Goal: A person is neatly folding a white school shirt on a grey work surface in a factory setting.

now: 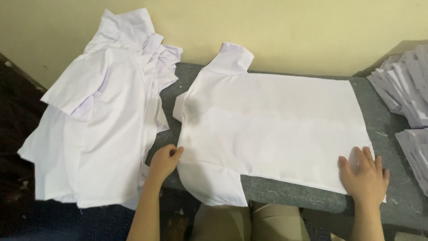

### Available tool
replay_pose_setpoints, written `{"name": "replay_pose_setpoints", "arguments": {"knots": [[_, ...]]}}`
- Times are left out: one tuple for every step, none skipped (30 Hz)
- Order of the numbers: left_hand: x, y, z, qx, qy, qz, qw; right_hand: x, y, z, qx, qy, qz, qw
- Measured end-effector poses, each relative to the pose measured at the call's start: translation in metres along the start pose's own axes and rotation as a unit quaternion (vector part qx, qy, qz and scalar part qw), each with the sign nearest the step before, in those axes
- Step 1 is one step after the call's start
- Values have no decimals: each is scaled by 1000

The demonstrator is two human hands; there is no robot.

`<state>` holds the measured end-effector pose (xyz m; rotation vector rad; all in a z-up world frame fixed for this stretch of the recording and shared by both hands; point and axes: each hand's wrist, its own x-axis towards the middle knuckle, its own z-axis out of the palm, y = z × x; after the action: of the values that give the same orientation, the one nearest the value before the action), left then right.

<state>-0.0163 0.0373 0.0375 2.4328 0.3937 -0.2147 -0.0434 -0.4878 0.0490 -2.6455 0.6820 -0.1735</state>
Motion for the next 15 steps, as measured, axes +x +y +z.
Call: {"name": "replay_pose_setpoints", "arguments": {"knots": [[4,0,1,1,-2,6,1000,3,1,0,1,4,5,1000],[5,-4,3,-56,-9,10,998,5,2,1,0,0,12,1000],[5,-7,4,-113,-16,14,993,6,3,2,-1,-4,19,1000],[8,-9,5,-109,-17,16,994,8,6,6,2,-4,23,1000],[10,-10,6,-175,-24,-27,984,10,10,9,-4,9,14,1000],[13,-11,7,-239,-31,-68,968,12,13,11,-8,24,7,1000],[9,-7,1,-235,-32,-64,969,11,17,14,-5,25,11,1000],[9,-1,-6,-337,-57,-104,934,13,19,15,-21,26,14,999],[8,3,-12,-433,-82,-142,886,16,21,17,-37,27,17,999],[12,2,-11,-433,-81,-140,887,18,21,18,-35,29,17,999],[16,-1,-10,-423,-80,-131,893,20,21,19,-37,27,24,999],[18,-5,-8,-413,-80,-125,899,20,21,19,-42,22,31,998],[19,-5,-8,-413,-79,-126,898,21,18,17,-42,21,31,998],[19,-4,-7,-408,-74,-137,899,20,17,14,-32,8,35,999],[19,-4,-6,-404,-69,-148,900,20,16,12,-21,-5,39,999]]}}
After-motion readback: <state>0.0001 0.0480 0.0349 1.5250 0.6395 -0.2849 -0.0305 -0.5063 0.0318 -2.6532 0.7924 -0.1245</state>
